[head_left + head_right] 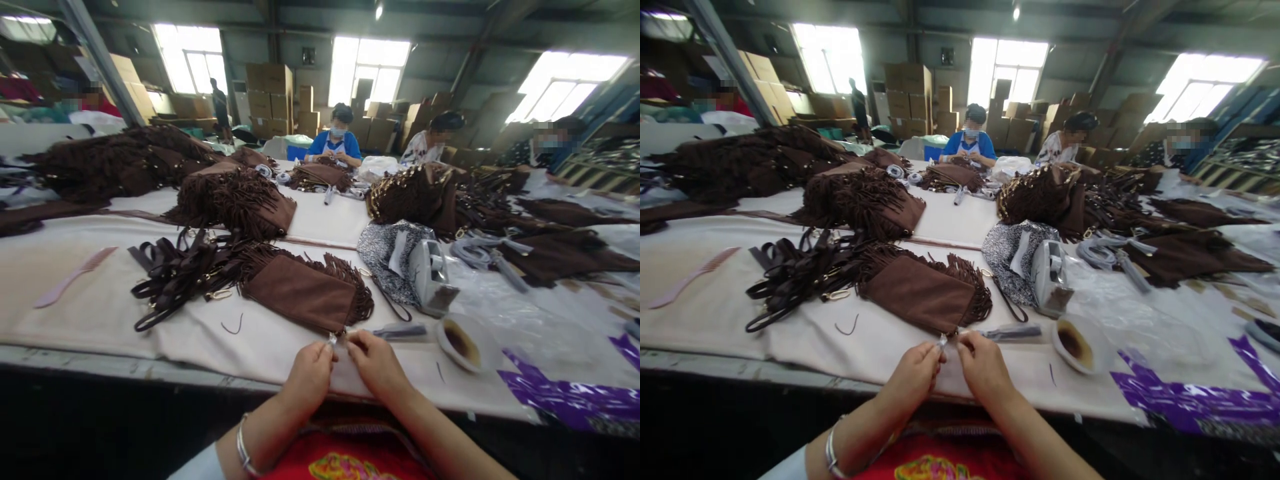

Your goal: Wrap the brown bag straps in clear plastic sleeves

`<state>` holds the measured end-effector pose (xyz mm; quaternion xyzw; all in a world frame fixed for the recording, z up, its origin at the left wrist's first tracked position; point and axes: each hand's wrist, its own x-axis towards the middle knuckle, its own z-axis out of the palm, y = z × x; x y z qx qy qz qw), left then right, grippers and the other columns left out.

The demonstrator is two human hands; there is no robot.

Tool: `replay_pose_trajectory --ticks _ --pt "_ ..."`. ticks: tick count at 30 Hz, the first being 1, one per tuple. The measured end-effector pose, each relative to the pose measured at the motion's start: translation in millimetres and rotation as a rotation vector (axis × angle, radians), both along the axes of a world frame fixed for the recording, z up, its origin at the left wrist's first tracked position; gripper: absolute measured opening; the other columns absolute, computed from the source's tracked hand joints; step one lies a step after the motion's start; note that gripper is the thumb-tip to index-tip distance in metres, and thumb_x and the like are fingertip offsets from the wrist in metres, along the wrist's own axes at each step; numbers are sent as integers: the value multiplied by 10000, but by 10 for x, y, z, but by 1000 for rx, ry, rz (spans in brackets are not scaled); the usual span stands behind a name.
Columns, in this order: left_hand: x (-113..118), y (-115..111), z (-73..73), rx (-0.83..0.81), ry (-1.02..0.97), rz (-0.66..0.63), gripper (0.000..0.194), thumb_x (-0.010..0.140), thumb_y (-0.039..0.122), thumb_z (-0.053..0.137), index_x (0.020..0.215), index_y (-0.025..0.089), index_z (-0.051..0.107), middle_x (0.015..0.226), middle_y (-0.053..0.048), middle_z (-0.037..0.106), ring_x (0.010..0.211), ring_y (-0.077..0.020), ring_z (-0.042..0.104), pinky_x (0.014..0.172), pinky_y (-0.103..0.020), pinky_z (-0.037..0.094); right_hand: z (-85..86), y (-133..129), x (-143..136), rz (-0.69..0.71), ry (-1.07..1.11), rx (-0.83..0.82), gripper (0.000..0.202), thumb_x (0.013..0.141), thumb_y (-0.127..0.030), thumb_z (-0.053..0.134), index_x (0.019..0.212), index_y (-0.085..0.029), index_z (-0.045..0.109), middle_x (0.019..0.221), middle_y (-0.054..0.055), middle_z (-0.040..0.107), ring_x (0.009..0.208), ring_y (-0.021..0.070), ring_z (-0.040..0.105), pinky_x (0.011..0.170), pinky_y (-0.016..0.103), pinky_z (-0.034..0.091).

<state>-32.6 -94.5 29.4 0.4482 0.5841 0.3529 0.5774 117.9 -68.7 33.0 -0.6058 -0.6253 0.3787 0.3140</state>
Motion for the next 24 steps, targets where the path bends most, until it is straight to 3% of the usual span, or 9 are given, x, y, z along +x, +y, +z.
replay_pose_trajectory --ticks 3,6,11,15,18,21,24 --pt "-12 -31 15 274 274 -82 294 915 326 378 735 188 565 668 -24 579 635 -156 522 604 -270 377 8 -82 -42 -9 231 -188 240 792 -386 591 691 -189 683 580 1 592 566 154 505 553 267 367" --pt "-32 -56 73 380 397 -149 331 945 299 329 776 188 591 745 -59 640 677 -174 565 645 -283 393 -24 -139 -154 -57 563 -431 323 753 -486 654 709 -166 663 544 -26 539 489 111 438 473 237 313" --pt "-51 -77 130 425 340 -166 346 953 331 332 794 191 606 768 -75 665 689 -181 592 642 -281 403 -41 -173 -321 -143 1015 -605 256 650 -381 780 744 -189 639 672 4 656 635 164 601 602 274 476" --pt "0 -88 97 119 -50 -72 404 912 494 394 686 191 535 535 -9 554 459 -127 485 473 -246 349 6 -176 -406 -113 1083 -700 247 724 -419 718 840 -204 676 648 11 670 593 189 630 573 310 520" --pt "54 -98 80 -135 -383 -7 434 850 597 455 684 197 485 437 56 440 324 -77 331 366 -211 239 51 -173 -460 -151 1159 -716 219 705 -378 741 829 -202 701 738 38 719 720 209 672 621 312 542" --pt "62 -94 137 -295 -600 54 377 821 558 540 739 195 477 459 78 434 305 -45 290 342 -168 179 90 -166 -501 -136 1215 -730 217 653 -386 771 762 -211 702 890 70 743 907 249 668 680 335 548" --pt "27 -67 234 -492 -790 32 278 840 445 564 769 201 453 490 100 404 313 -16 256 351 -130 150 111 -141 -513 -47 1211 -766 283 635 -483 763 731 -224 696 959 86 738 971 271 652 704 360 544"
